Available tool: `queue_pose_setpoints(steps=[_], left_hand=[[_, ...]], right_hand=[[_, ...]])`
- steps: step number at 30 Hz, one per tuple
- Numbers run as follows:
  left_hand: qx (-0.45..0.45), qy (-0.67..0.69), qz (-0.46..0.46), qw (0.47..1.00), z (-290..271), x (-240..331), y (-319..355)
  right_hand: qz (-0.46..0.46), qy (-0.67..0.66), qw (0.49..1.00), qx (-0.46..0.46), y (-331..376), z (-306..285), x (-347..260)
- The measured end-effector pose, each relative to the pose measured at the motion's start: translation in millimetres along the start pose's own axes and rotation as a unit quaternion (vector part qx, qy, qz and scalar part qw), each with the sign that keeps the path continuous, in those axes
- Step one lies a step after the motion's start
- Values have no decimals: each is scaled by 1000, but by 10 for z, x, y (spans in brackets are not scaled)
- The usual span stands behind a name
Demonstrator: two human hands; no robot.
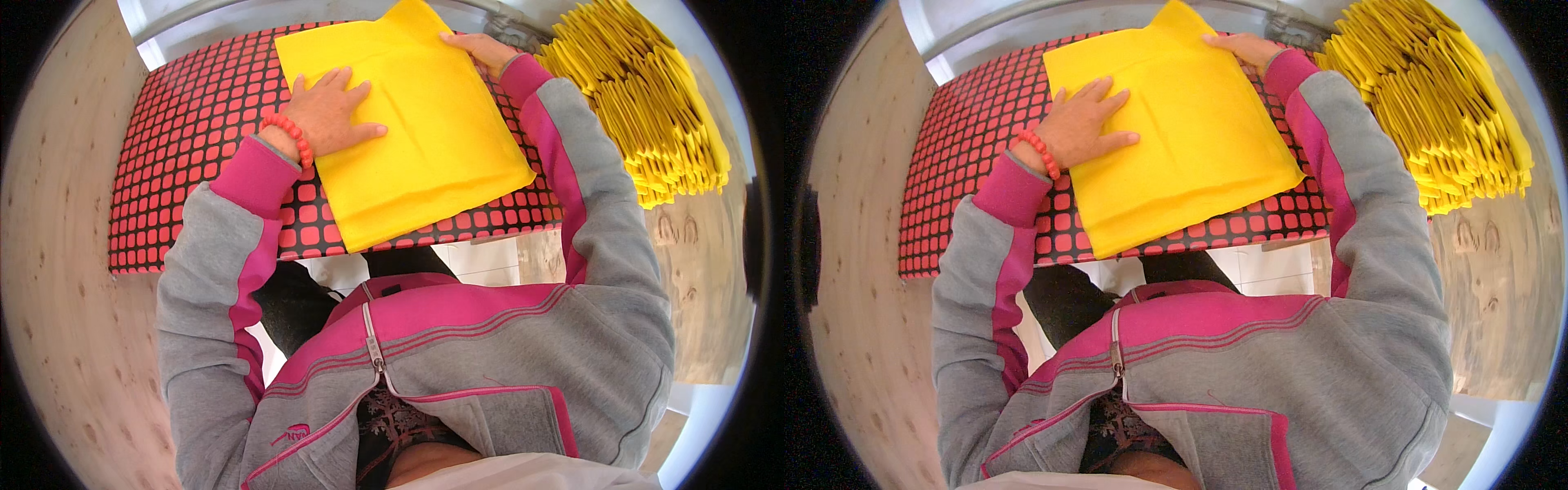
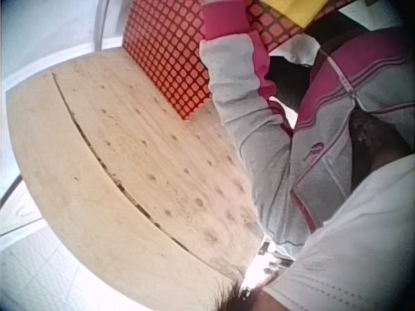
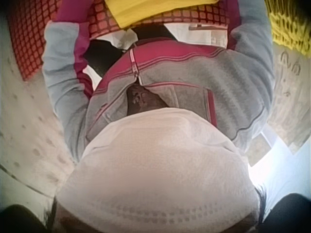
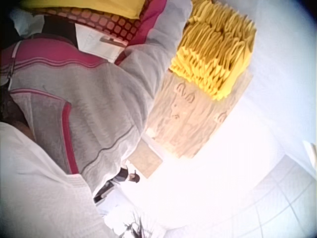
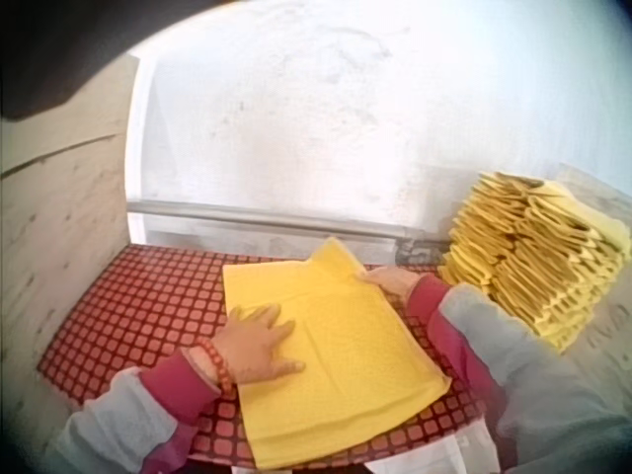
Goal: The person folds multiple yellow fabric pieces on a patterned table. They smooth each piece, fold it in half, then fold again into a smaller rectangle, and place the finished pieces into a growing stack.
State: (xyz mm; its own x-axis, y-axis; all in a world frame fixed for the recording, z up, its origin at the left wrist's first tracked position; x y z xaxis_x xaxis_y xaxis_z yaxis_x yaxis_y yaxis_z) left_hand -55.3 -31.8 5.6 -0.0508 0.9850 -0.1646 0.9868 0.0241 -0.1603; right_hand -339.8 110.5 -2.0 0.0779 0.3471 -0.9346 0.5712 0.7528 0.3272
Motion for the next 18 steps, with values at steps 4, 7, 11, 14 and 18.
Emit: queue_pose_setpoints(steps=[4,7,11,14,18], left_hand=[[10,5,12,1000,-3,-12,-3],[27,-2,22,999,-3,-20,-10],[75,-25,29,996,-25,-5,-2],[62,-28,26,997,-5,10,-6],[13,-19,10,1000,8,-6,1]], right_hand=[[32,-127,990,-49,-165,-102,-46],[3,-40,999,4,-171,21,-85],[-355,498,782,122,189,469,-398],[-535,648,528,120,473,863,-320],[-400,384,816,162,268,385,-365]])
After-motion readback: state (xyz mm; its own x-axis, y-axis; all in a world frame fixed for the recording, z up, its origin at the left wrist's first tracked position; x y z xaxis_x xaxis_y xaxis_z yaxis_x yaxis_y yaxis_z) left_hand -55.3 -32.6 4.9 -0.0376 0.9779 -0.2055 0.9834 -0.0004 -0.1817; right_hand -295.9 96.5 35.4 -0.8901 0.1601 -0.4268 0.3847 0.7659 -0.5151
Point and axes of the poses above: each hand's wrist, its own y-axis away from the middle knuckle, its own z-axis out of the palm, x = y × z, the point moved 6 cm from there along -y, towards the middle knuckle, and after that the axes turned 13 degrees about -y, right-handed, at the moved point
